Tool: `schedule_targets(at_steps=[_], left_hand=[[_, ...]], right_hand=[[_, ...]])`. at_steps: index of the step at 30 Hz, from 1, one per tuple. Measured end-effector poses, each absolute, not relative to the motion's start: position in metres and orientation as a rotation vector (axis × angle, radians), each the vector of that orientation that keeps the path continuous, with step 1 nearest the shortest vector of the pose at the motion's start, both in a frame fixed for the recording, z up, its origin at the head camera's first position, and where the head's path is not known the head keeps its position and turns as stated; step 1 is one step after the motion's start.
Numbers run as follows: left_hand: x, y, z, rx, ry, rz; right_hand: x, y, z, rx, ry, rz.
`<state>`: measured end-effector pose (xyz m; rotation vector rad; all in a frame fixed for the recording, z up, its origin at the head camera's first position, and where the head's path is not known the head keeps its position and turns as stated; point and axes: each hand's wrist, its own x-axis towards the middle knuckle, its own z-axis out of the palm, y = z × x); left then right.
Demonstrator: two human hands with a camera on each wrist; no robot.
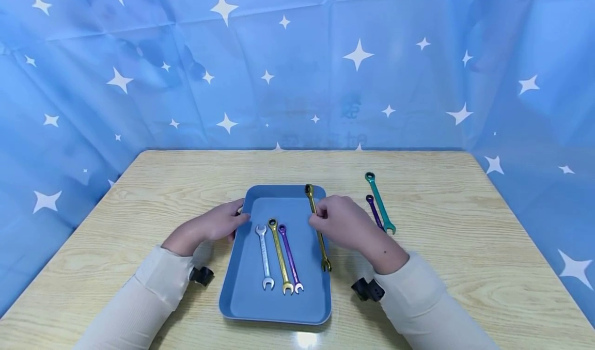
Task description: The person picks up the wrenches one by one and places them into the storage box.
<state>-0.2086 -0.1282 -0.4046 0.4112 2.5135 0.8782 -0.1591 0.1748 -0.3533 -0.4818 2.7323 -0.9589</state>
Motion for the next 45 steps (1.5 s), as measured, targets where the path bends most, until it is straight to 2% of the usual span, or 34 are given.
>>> schedule_targets(at_steps=[45], left_hand=[[-0.209,-0.129,-0.406,0.41,2.51,0.884]], right_hand=[[-0.159,0.166,-0.369,-0.6,2.526,-1.031]])
